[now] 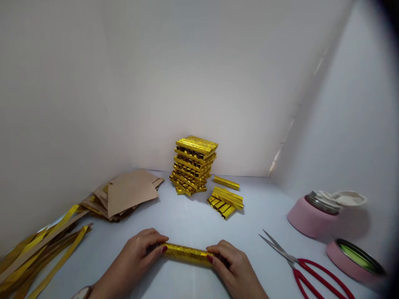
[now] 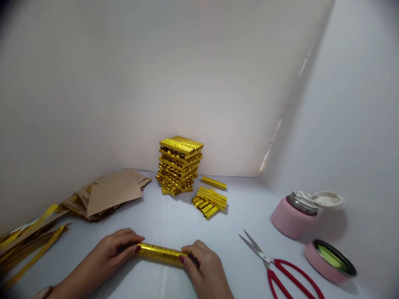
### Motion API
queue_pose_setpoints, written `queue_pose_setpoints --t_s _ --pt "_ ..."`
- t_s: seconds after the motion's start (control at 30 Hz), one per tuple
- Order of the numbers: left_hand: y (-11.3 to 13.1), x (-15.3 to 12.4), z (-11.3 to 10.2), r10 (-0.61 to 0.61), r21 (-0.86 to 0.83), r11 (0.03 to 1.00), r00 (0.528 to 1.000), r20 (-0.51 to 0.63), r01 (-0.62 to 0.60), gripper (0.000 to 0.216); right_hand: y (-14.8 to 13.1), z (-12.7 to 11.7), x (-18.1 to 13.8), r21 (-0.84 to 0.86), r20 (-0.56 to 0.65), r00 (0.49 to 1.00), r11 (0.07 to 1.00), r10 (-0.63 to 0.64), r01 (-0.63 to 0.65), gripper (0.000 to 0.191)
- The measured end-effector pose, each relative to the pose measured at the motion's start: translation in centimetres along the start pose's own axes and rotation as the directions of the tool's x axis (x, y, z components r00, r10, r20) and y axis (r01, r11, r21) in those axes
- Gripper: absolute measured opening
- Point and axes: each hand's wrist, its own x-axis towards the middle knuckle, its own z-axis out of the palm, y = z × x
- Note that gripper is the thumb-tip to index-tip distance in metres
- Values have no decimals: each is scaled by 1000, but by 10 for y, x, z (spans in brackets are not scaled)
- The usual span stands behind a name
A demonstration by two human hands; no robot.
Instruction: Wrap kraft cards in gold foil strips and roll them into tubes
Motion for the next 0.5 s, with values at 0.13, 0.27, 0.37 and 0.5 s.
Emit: queue_pose_setpoints --t_s 0.13,0.27,0.37,0.5 --pt "6 -2 1 -12 70 998 1000 14 11 23 3 0 2 29 -58 998 999 30 -28 21" --pt "6 -4 5 105 143 985 993 -48 -98 23 4 2 3 55 -74 996 998 43 -39 20" --pt "5 -7 10 194 184 964 981 4 -191 23 4 2 3 56 -78 996 998 40 -35 21" --pt "5 -9 15 196 146 970 980 11 -196 26 1 -1 2 -1 -34 999 999 35 -35 16"
